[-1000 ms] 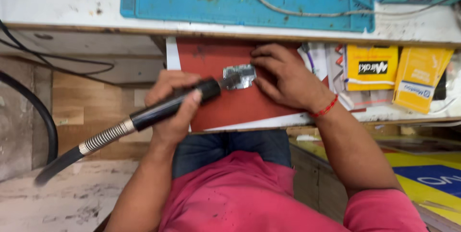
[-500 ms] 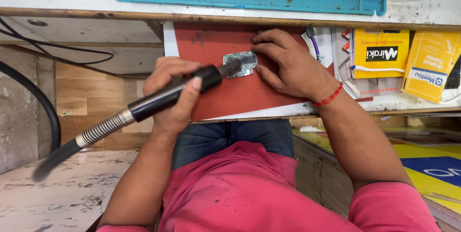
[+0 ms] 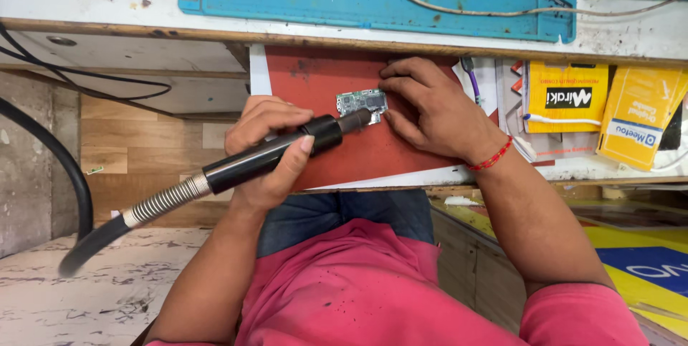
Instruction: The person uses a hot air gun to apply heat to a small circuit board placed on a red mat. They hold the board steady with one hand while directing the hot air with the other, focusing on specific components.
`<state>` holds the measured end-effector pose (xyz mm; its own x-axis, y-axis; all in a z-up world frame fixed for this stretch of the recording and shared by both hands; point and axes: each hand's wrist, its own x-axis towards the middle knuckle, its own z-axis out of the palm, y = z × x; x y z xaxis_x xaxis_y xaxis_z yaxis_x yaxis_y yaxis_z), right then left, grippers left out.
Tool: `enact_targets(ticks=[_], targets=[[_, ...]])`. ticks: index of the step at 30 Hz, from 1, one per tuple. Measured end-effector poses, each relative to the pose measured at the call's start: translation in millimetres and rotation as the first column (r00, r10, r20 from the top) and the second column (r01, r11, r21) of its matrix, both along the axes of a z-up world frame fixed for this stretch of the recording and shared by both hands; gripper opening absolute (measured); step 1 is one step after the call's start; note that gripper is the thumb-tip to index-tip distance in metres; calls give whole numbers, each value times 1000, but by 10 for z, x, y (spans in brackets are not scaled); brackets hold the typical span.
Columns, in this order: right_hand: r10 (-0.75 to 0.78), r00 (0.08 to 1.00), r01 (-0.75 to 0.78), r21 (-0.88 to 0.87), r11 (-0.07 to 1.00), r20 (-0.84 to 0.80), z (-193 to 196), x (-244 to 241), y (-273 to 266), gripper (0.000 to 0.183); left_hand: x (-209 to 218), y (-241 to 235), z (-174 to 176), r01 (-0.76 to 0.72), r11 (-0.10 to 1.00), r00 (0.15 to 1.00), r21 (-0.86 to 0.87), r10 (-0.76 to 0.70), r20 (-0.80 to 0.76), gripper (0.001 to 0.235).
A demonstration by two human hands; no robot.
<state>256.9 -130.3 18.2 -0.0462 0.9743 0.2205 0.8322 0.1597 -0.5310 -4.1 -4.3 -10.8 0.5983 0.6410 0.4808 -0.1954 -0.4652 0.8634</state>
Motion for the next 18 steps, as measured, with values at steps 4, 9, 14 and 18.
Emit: enact_targets(ticks=[4,9,14,18], targets=[[-2,1000,2,22,1000,3,9,-46,-26,36,19,-44,31,-174,952,985,-251,166,-52,23],[-3,1000,2,58,998,26,94,-80,38,35,40,-7,72,-85,994,996,-66,86,17,21],[-27,994,21,59,998,102,-6,-96,-25,38,3,7,-35,-16,993,999,-119,22,43,19],[-45,990,36,66,997,136,21,-94,24,38,24,29,-2,-157,957,986,-242,164,6,20]])
